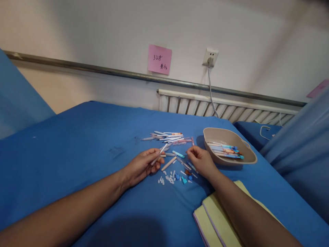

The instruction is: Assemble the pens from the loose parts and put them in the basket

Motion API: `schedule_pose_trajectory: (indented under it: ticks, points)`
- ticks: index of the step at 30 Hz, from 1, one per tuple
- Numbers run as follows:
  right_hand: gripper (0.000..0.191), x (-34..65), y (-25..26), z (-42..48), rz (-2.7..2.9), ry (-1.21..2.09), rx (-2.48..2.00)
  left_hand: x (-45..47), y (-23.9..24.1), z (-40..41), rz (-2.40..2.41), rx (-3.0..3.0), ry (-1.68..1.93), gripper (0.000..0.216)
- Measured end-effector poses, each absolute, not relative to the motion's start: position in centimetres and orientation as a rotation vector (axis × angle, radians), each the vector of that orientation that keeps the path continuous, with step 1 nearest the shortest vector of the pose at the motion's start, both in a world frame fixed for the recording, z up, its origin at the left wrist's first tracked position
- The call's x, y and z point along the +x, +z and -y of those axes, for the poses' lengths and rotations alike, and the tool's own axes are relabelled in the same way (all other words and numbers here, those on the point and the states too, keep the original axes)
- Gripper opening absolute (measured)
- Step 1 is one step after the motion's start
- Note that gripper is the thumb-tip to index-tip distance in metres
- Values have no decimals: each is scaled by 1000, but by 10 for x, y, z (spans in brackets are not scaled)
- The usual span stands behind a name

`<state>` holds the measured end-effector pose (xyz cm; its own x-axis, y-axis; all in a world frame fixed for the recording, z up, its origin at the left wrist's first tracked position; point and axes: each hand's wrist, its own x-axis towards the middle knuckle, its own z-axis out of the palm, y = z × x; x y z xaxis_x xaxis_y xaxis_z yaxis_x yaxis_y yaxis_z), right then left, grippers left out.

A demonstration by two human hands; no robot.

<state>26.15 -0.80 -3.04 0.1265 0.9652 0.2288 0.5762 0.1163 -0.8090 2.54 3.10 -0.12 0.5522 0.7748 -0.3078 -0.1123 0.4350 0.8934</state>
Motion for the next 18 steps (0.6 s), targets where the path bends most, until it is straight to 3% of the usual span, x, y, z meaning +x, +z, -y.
schedule_pose_trajectory:
  ticks: [7,18]
  points:
    - [15,268,-17,20,1960,255,-1935,22,-4,-36,-786,852,612,15]
    - [11,275,-14,23,2050,415,-2014,23,-3,-38,-780,854,616,13]
